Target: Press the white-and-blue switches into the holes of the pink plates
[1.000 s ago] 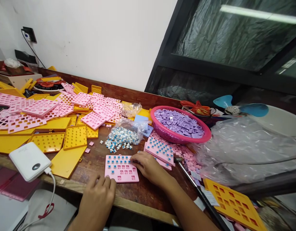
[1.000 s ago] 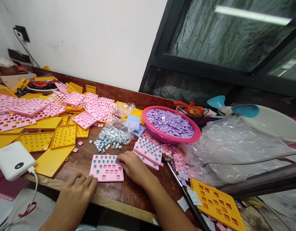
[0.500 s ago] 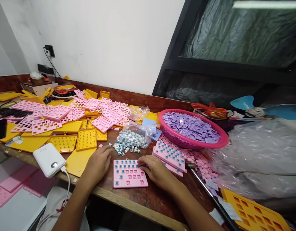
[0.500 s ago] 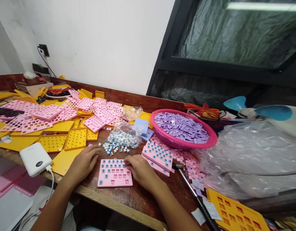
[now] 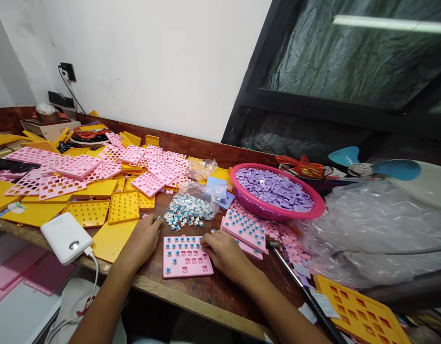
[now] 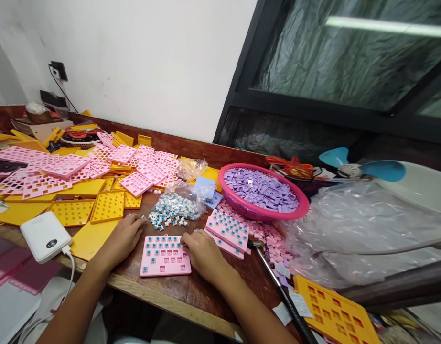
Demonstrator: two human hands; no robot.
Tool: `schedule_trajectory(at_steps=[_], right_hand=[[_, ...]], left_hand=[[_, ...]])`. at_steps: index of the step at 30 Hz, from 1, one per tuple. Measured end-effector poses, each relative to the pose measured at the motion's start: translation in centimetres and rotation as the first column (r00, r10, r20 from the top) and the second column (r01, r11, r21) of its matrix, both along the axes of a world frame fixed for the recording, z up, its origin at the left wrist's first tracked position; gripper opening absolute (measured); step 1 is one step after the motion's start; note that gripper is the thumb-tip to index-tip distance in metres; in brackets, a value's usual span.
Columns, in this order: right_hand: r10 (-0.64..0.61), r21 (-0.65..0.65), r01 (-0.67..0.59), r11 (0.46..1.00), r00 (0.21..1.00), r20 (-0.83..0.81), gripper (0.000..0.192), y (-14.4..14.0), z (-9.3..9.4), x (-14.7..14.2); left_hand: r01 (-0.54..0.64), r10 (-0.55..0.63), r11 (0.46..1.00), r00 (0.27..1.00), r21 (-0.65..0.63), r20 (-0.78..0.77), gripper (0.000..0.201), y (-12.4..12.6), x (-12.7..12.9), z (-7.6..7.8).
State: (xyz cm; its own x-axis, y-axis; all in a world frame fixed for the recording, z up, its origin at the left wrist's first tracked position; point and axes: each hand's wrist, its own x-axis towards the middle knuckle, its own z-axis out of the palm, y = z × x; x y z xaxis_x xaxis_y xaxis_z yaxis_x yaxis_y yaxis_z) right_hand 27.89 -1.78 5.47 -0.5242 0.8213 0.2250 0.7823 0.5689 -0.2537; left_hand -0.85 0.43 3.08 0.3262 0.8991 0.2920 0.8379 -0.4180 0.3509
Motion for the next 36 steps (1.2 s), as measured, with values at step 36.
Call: schedule_trajectory(at_steps=[36], right_hand=[[0.041,-0.256,-0.143,0.956,0.930,-0.366,0.021,-0.6,3.0,1.7]], left_hand=[[0.123,-0.055,0.982,0.912,-0.143,0.407,0.015,-3.6,0.8,1.4]])
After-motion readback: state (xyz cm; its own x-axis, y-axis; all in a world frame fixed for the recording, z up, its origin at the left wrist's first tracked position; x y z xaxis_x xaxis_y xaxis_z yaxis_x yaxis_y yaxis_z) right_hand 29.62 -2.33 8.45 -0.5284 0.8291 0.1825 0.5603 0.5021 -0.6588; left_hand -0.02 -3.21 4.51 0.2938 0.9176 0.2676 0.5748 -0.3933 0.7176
